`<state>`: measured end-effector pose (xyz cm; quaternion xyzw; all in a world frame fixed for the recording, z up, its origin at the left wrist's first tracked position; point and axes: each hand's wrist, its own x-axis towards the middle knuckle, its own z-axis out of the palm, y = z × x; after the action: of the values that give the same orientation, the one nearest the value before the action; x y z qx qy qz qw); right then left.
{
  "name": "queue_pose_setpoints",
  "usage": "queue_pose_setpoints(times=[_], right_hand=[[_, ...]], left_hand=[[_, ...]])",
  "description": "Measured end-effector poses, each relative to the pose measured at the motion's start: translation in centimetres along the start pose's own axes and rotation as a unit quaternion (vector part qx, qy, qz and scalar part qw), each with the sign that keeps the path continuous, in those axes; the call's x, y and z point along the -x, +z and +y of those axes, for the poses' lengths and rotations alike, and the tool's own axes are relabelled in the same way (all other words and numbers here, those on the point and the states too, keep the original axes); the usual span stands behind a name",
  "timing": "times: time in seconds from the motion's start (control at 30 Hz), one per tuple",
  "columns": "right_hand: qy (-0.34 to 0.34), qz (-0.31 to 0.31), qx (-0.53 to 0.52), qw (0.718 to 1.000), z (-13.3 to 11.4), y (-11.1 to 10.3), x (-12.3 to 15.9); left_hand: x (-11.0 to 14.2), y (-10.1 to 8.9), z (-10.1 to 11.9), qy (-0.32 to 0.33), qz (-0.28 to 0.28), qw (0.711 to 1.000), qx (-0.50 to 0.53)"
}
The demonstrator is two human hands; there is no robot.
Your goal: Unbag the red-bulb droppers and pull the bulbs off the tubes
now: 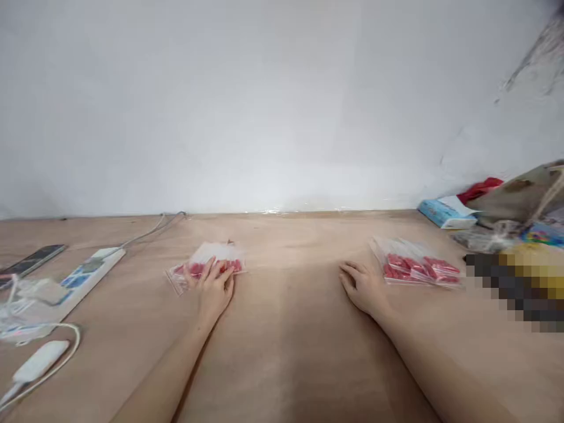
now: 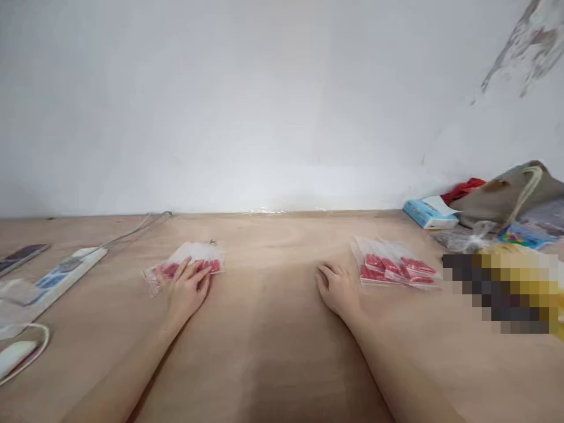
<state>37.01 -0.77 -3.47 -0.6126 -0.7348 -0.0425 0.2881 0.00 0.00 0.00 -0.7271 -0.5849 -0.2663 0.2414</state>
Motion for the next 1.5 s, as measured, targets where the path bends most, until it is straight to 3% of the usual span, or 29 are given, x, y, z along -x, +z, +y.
queue_pose_setpoints(times=[0.17, 0.33, 0.43, 0.53, 0.67, 0.83, 1.13, 1.5], right_hand=[[-0.017, 0.014, -0.025, 0.999, -1.0, 0.0, -0.7], [-0.13, 0.021, -0.086, 0.988, -5.3, 0.6, -2.2], [-0.192, 0.013, -0.113, 0.975, -7.0, 1.2, -2.8], [-0.215, 0.017, -0.111, 0.97, -7.2, 1.5, -2.7], [-0.202, 0.021, -0.121, 0.972, -6.5, 1.4, -2.0], [-0.179, 0.012, -0.138, 0.974, -6.3, 1.2, -1.7], [-0.188, 0.012, -0.141, 0.972, -6.3, 1.4, -1.8], [-0.179, -0.004, -0.12, 0.976, -6.7, 1.0, -1.8]], left_hand=[[-0.9, 0.9, 2.6, 0.046, -0.023, 0.994, 0.099], [-1.7, 2.4, 8.7, 0.085, -0.081, 0.948, 0.294], [-1.8, 2.6, 10.4, 0.122, -0.089, 0.925, 0.349], [-1.7, 2.3, 9.8, 0.106, -0.08, 0.922, 0.364], [-1.6, 1.9, 8.7, 0.074, -0.096, 0.91, 0.396], [-1.7, 2.0, 8.8, 0.058, -0.114, 0.901, 0.415], [-1.6, 2.0, 9.3, 0.131, -0.12, 0.899, 0.401], [-1.9, 2.8, 9.4, 0.039, -0.146, 0.881, 0.449]])
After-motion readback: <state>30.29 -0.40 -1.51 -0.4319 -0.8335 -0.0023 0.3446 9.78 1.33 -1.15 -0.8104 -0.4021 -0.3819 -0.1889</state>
